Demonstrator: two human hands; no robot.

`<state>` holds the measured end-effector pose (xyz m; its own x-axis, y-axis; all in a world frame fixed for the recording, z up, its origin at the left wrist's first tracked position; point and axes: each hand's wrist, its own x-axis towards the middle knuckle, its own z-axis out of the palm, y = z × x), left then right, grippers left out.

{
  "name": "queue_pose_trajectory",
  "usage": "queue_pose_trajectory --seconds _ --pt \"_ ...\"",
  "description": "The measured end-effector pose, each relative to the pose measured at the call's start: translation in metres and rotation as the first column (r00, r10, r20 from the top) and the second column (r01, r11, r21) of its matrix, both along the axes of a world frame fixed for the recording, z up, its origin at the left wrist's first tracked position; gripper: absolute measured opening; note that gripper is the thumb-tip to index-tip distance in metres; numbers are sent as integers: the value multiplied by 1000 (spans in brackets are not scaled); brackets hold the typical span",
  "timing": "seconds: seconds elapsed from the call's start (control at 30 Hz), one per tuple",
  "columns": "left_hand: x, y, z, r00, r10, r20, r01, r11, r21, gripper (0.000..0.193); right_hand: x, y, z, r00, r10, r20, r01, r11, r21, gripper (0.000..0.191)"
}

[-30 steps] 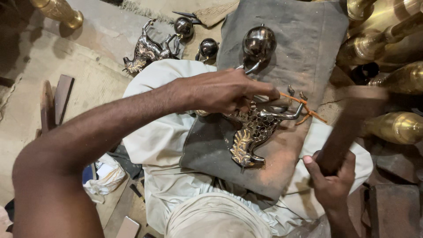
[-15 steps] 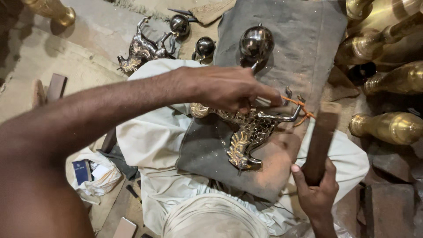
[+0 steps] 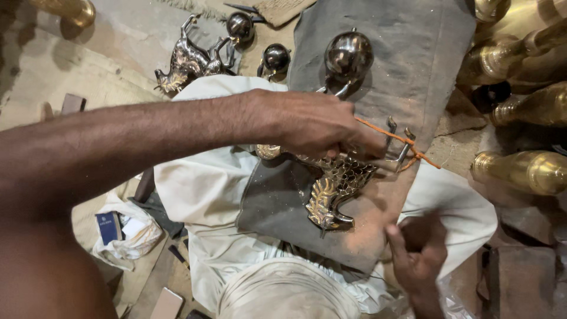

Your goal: The person sits cross-legged on the floor with a metal animal figurine tied to a cushion on their lap. They hold a steel punch against the figurine's surface and strike it with a wooden mallet, repositioning the punch repeatedly to work different spots, and at times adjust the orange cord holding the piece.

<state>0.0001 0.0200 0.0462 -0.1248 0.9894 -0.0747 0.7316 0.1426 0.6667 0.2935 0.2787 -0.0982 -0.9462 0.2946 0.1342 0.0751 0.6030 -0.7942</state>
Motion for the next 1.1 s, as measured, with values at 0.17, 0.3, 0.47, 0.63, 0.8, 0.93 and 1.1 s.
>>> queue_pose_trajectory --seconds 0.17,0.3,0.47,0.63,0.8,0.93,1.1 --pt "0 -4 -3 987 115 116 -117 993 10 50 -15 16 9 997 75 -25 -78 987 -139 50" --pt "3 -7 -6 973 156 171 -163 986 29 43 -28 24 32 979 -4 204 17 998 -63 55" --pt "1 -12 -10 965 207 161 -206 978 -26 38 -45 24 57 984 124 127 -150 966 212 66" --pt "-3 -15 -10 940 182 290 -243 951 191 52 -52 25 66 988 50 143 -84 968 237 65" --pt "-2 -9 -5 949 233 213 -239 971 1 52 -61 26 61 997 73 15 -60 911 -407 53" --pt "-1 -5 0 957 233 172 -216 970 -112 46 -64 36 62 964 216 157 -245 948 201 65" --pt "0 -9 -1 969 175 175 -173 985 -29 45 -50 38 49 985 104 140 -112 993 48 64"
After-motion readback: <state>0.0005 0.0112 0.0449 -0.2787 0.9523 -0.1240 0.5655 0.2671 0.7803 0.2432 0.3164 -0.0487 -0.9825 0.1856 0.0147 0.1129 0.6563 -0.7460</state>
